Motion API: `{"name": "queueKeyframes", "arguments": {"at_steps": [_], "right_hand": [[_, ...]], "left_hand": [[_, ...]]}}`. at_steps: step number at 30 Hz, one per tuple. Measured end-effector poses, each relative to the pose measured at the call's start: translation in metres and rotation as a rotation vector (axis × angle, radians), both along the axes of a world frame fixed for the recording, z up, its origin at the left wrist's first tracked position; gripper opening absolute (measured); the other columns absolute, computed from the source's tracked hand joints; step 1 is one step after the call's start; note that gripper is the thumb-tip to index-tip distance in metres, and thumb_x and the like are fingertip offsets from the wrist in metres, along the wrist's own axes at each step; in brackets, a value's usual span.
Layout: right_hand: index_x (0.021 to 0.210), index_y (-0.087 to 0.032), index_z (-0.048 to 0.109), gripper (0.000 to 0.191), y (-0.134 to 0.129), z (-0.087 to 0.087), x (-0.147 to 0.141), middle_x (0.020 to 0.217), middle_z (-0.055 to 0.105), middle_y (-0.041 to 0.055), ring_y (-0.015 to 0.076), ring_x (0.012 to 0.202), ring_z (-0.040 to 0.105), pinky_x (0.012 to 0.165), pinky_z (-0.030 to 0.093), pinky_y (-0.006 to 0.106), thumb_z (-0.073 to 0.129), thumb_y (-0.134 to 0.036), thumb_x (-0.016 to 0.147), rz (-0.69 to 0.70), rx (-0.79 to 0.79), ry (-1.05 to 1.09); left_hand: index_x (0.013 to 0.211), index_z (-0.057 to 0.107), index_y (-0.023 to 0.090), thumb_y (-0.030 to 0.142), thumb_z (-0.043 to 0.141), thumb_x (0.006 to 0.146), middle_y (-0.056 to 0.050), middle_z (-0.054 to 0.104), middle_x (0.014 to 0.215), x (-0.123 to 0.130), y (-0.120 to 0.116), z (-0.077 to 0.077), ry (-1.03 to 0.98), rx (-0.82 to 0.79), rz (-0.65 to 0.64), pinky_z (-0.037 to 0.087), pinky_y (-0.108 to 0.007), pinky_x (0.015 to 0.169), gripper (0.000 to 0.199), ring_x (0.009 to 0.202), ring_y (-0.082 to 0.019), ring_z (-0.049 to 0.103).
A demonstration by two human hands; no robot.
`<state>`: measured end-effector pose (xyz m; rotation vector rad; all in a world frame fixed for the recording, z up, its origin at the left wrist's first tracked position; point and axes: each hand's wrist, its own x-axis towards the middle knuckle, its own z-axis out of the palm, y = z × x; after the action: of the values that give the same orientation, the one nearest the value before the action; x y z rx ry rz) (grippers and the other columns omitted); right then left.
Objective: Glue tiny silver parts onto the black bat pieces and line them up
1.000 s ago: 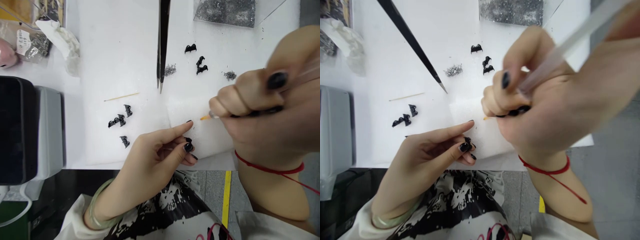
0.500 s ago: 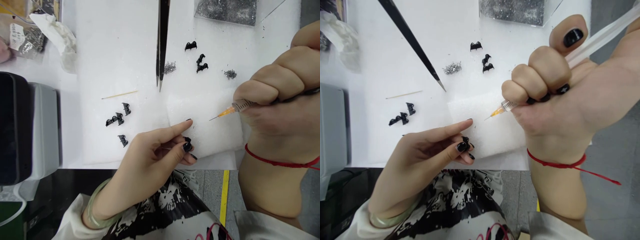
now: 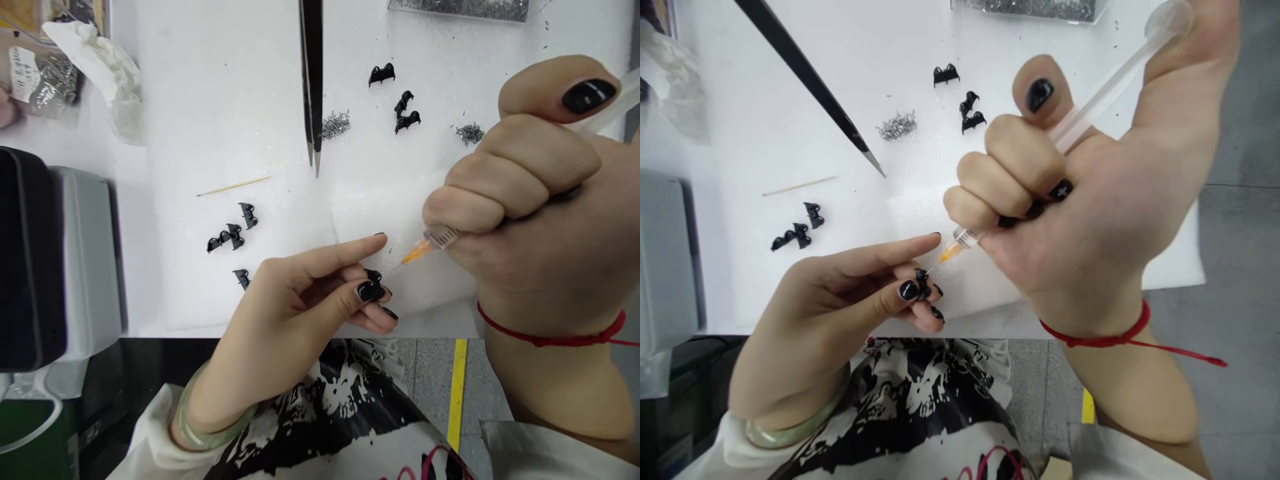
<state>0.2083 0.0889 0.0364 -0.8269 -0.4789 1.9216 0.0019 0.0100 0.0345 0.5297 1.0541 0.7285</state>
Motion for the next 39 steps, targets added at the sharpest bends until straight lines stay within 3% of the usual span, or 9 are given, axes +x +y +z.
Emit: {"name": "queueKeyframes", "arguments": {"at_steps": [3,9,15,22,27,30,35,39], "right_hand": [[0.075,-0.02,0.053,0.026,0.0,0.0,-0.001,0.052,0.026,-0.0097,0.007,0.049,0.035,0.054,0.048,0.021,0.078,-0.025,0.079,0.218,0.064,0.157],[0.072,-0.022,0.048,0.034,0.001,-0.004,-0.003,0.05,0.024,-0.0107,0.0071,0.044,0.034,0.047,0.047,0.022,0.081,-0.03,0.067,0.204,0.052,0.145],[0.071,-0.024,0.052,0.026,0.004,-0.007,-0.002,0.048,0.026,-0.0101,0.008,0.042,0.036,0.047,0.051,0.023,0.077,-0.034,0.07,0.204,0.048,0.116],[0.061,-0.025,0.052,0.029,0.004,-0.001,-0.007,0.045,0.026,-0.0088,0.0086,0.038,0.033,0.039,0.043,0.026,0.076,-0.039,0.069,0.105,0.002,-0.02],[0.07,-0.028,0.057,0.019,0.002,-0.004,-0.011,0.045,0.022,-0.01,0.0078,0.034,0.017,0.038,0.033,0.032,0.071,-0.04,0.067,0.082,0.103,-0.141],[0.071,-0.029,0.058,0.015,0.002,-0.003,-0.013,0.046,0.017,-0.0087,0.0093,0.035,0.016,0.041,0.033,0.033,0.068,-0.039,0.067,0.078,0.109,-0.244],[0.071,-0.029,0.055,0.013,0.002,0.002,-0.02,0.044,0.014,-0.0082,0.0105,0.041,0.009,0.044,0.026,0.033,0.064,-0.034,0.063,-0.053,0.042,-0.278],[0.07,-0.029,0.053,0.016,-0.001,0.001,-0.024,0.041,0.019,-0.0092,0.0107,0.04,0.011,0.046,0.023,0.035,0.066,-0.031,0.06,-0.064,0.033,-0.253]], "left_hand": [[0.114,0.079,0.03,0.009,0.067,0.093,0.003,0.072,0.076,-0.001,0.0,0.0,-0.001,-0.001,-0.011,0.066,-0.018,0.074,0.032,0.073,-0.013,0.077],[0.117,0.077,0.032,0.012,0.068,0.094,0.003,0.072,0.08,-0.003,-0.001,-0.001,-0.023,-0.014,-0.024,0.065,-0.018,0.076,0.031,0.076,-0.012,0.077],[0.118,0.077,0.031,0.013,0.068,0.095,0.003,0.072,0.081,-0.004,-0.002,-0.001,-0.054,-0.029,-0.026,0.065,-0.017,0.076,0.031,0.077,-0.012,0.078],[0.116,0.077,0.03,0.011,0.067,0.094,0.004,0.072,0.08,-0.002,-0.001,-0.001,-0.048,-0.032,-0.022,0.065,-0.016,0.077,0.031,0.077,-0.012,0.078],[0.116,0.078,0.029,0.011,0.068,0.093,0.003,0.072,0.079,-0.001,-0.001,-0.001,-0.03,-0.023,-0.007,0.066,-0.017,0.076,0.03,0.075,-0.013,0.078],[0.117,0.077,0.03,0.013,0.068,0.094,0.003,0.073,0.08,-0.002,-0.001,-0.001,-0.024,-0.011,-0.022,0.066,-0.018,0.077,0.031,0.076,-0.012,0.077],[0.118,0.077,0.031,0.012,0.067,0.095,0.003,0.073,0.08,-0.002,-0.001,-0.002,-0.014,-0.019,-0.019,0.065,-0.017,0.077,0.032,0.076,-0.011,0.077],[0.115,0.078,0.031,0.012,0.068,0.094,0.004,0.073,0.078,-0.002,-0.001,0.001,-0.001,-0.017,-0.022,0.066,-0.017,0.075,0.03,0.074,-0.012,0.077]]}}
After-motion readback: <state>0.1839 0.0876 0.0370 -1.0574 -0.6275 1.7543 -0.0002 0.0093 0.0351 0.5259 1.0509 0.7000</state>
